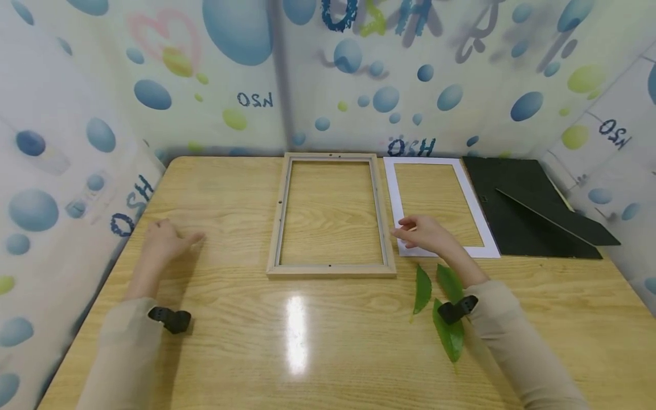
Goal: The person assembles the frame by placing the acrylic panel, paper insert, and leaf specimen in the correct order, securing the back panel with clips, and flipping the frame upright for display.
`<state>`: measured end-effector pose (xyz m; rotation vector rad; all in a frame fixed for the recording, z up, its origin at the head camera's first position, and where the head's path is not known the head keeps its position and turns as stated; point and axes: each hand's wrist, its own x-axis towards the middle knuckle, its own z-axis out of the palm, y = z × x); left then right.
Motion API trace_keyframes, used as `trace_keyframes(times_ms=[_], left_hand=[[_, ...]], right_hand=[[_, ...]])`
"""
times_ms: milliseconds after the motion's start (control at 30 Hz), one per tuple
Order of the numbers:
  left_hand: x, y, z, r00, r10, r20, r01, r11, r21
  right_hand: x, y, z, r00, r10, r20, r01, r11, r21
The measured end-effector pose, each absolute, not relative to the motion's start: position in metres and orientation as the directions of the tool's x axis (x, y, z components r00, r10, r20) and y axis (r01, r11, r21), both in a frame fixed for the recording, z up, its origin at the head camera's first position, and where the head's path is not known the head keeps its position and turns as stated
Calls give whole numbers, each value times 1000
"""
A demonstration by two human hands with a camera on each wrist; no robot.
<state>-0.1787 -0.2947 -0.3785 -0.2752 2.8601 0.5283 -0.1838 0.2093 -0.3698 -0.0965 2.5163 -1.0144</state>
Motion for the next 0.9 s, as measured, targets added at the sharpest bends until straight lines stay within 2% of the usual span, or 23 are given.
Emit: trace_keyframes(times_ms=[333, 667, 900], left_hand=[[-185, -299, -373, -908, -205, -365, -328, 890, 316], [-197, -306, -366, -883, -145, -447, -269, 936, 227], [-204, -308, -362, -853, -190, -486, -307, 936, 173]], right_hand=[[-195, 196, -375, -902, -165, -399, 206, 647, -734], [-209, 192, -373, -879, -154, -451, 269, 622, -736], [-217, 187, -373, -880, -139, -454, 289, 600, -746]])
